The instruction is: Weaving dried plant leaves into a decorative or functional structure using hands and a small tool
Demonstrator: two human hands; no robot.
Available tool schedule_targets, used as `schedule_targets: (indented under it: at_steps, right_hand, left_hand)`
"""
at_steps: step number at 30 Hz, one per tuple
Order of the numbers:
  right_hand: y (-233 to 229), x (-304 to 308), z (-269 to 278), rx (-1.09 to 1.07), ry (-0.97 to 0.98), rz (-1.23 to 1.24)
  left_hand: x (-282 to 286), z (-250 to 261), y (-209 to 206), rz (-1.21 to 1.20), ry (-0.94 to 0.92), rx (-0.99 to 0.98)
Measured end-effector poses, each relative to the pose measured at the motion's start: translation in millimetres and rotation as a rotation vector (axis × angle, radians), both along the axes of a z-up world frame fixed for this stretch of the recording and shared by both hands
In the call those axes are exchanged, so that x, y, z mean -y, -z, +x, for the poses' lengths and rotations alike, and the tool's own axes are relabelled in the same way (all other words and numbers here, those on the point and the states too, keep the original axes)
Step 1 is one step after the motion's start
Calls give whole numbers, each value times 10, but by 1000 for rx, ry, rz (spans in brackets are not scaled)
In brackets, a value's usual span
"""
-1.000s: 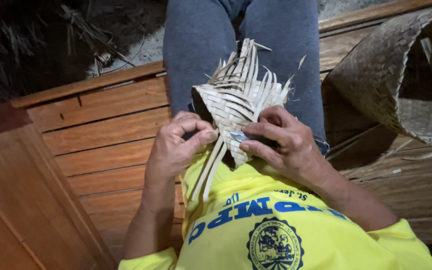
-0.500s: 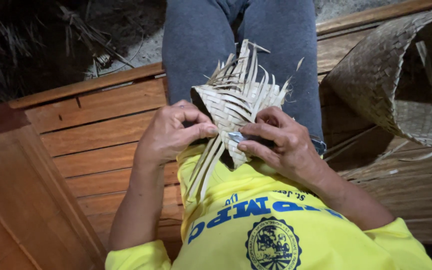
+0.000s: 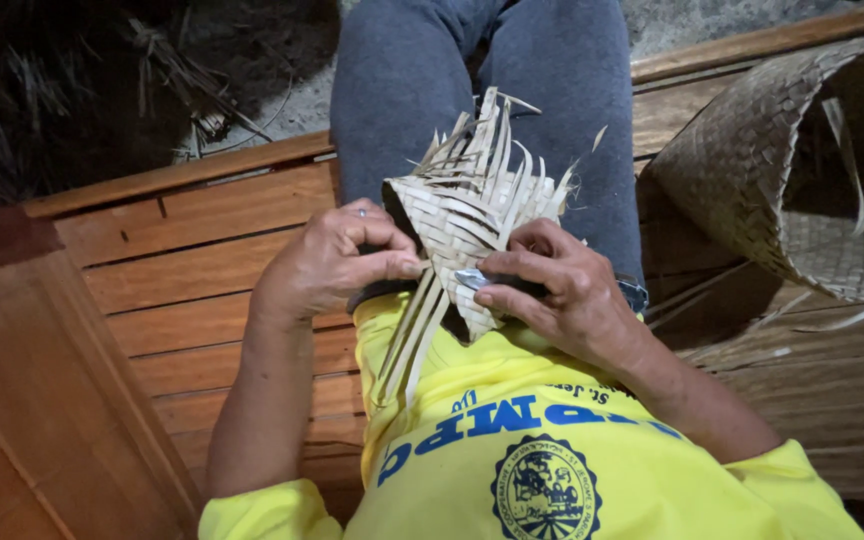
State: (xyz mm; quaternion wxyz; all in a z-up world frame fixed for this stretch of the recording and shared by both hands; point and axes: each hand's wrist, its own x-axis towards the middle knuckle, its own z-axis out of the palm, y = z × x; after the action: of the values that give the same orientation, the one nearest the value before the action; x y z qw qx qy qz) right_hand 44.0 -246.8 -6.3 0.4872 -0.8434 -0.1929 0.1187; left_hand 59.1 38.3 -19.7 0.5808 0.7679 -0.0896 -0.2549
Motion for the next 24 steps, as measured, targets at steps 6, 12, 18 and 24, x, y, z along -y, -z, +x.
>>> schedule_targets:
  at_steps: [6,12,18,24]
  right_hand:
    - [10,-11,-3,-22,0,-7]
    - [13,-14,3,-14,4,-1]
    - [-2,-2,24,-7,-12,14]
    - [-16,20,23,41,1,41]
  left_hand:
    - [-32,149,-95,40,68,5]
    - [40,239,-179,67,98,-8]
    - [197,141,-48,34,-158,-266]
    - [308,-70,-48,-39,-266,-192]
